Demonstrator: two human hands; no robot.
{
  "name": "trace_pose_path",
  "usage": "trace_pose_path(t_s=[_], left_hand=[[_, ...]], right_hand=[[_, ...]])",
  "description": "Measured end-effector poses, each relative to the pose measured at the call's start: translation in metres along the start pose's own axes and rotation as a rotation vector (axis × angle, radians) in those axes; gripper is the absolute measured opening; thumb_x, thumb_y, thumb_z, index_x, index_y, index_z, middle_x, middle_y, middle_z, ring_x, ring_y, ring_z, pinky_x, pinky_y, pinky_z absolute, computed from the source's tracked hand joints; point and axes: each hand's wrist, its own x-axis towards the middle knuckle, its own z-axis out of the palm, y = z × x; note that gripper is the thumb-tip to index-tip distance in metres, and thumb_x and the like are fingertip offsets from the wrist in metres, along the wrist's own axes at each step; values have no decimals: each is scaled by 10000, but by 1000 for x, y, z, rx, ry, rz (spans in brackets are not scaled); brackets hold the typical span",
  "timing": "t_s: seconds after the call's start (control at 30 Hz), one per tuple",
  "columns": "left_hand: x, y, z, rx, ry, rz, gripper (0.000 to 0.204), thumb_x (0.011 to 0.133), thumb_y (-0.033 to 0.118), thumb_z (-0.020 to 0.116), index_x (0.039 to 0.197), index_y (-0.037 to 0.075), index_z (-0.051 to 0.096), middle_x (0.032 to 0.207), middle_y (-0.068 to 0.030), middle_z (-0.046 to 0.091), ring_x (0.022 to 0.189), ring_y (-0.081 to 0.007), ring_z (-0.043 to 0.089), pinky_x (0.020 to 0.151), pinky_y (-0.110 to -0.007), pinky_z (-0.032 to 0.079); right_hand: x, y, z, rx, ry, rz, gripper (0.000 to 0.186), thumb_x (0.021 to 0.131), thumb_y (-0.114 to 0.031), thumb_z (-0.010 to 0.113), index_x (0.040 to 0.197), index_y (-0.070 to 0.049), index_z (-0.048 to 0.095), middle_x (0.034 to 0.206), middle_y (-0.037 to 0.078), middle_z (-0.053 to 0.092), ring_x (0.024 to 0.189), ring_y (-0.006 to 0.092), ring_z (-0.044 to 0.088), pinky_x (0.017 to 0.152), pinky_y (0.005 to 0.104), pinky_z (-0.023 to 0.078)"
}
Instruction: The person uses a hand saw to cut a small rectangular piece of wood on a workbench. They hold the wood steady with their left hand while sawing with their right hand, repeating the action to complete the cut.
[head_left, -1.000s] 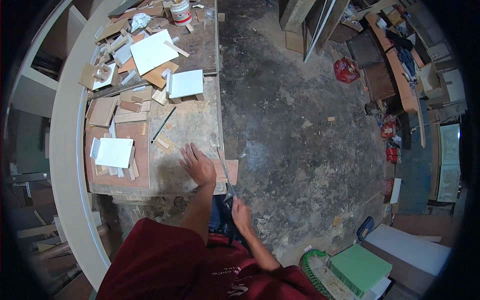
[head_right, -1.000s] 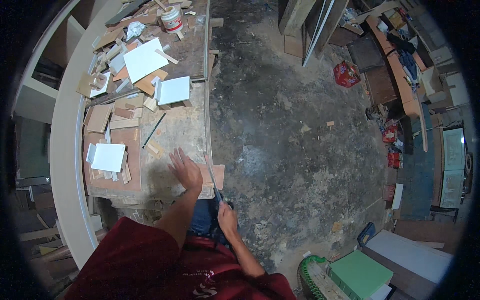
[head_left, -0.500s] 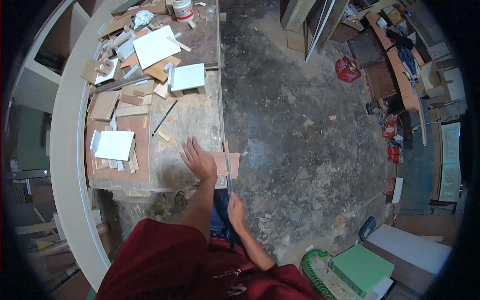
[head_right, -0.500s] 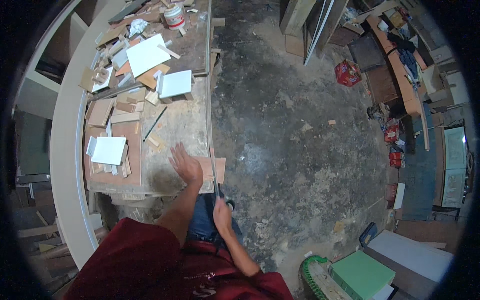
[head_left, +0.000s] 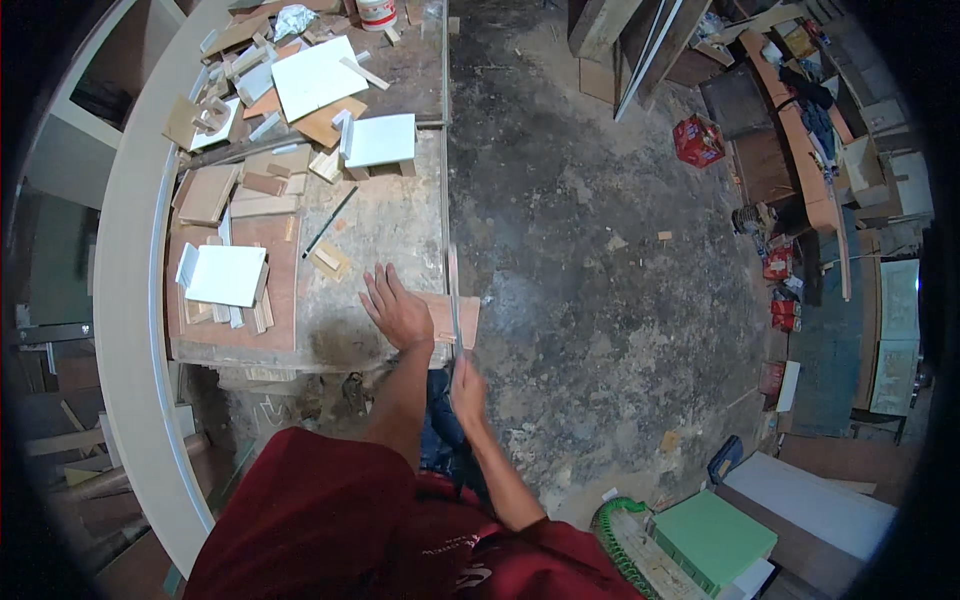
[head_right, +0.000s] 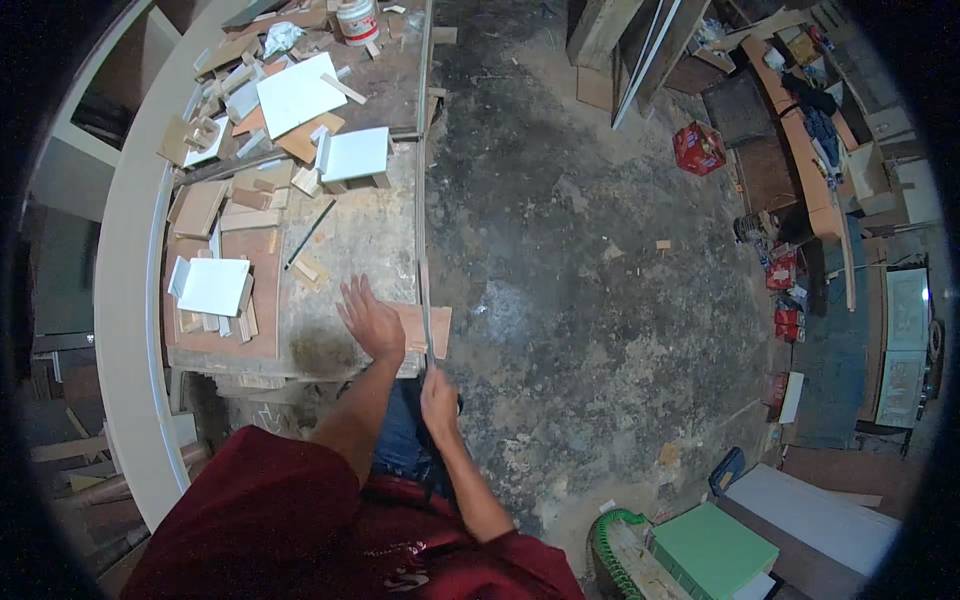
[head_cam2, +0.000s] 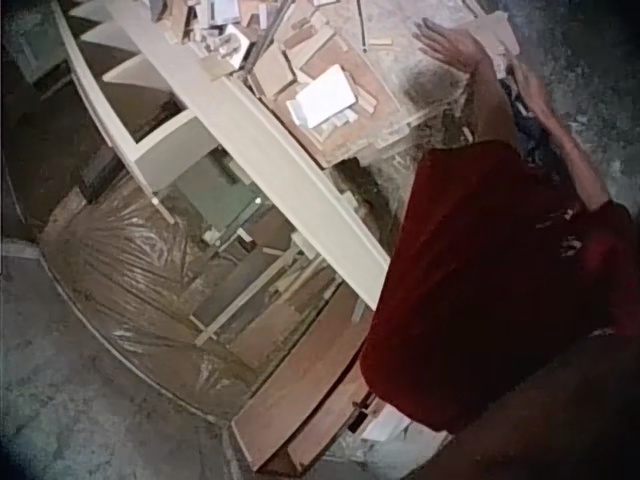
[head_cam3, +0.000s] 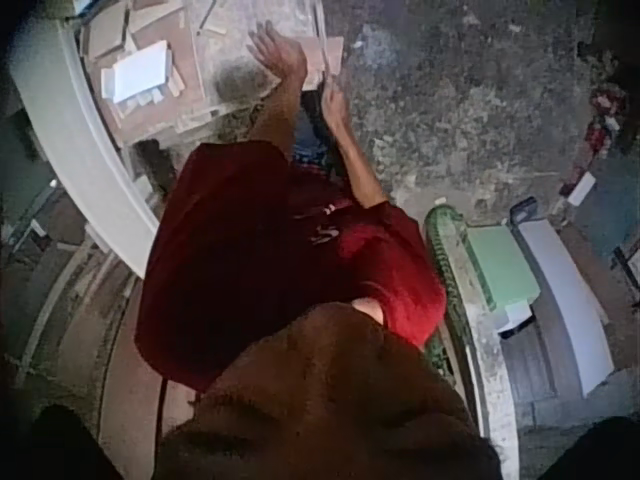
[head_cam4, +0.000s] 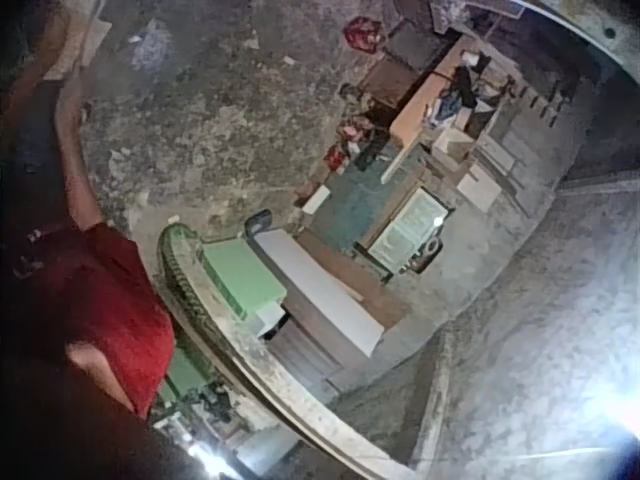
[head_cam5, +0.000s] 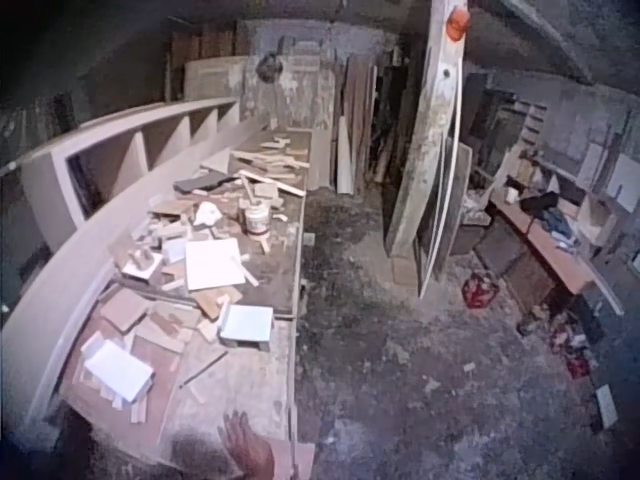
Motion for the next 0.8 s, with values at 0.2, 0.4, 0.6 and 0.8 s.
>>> trace_pose_path(t_s=[0.2, 0.4, 0.6, 0.8], left_hand=[[-1, 0, 0, -3, 0, -9, 478, 831, 47, 482, 1306, 76, 440, 1398, -95, 408, 1367, -284, 269, 1134, -466, 161], [3, 5, -2, 40, 7, -1, 460, 825, 52, 501, 1283, 82, 469, 1379, -81, 432, 1363, -268, 281, 1126, -469, 188], [5, 3, 0, 19, 33, -8, 447, 831, 51, 500, 1275, 87, 477, 1390, -72, 425, 1363, -258, 282, 1128, -458, 189], [5, 0, 0, -10, 6, -17, 474, 826, 54, 495, 1297, 77, 448, 1410, -85, 399, 1370, -268, 262, 1136, -457, 162]], right_hand=[[-9, 2, 2, 36, 19, 21, 383, 983, -277, 382, 871, 44, 559, 712, 301, 521, 675, 467, 557, 552, 465, 406], [-42, 8, 4, 7, 168, -135, 381, 989, -251, 372, 811, 49, 523, 683, 301, 505, 668, 462, 558, 533, 474, 398], [-25, 10, 8, -7, 85, -75, 397, 995, -281, 359, 864, 42, 549, 694, 291, 532, 691, 466, 571, 555, 490, 409], [19, -22, 3, -29, -31, 67, 388, 992, -264, 368, 830, 49, 530, 700, 287, 524, 679, 426, 586, 585, 464, 422]])
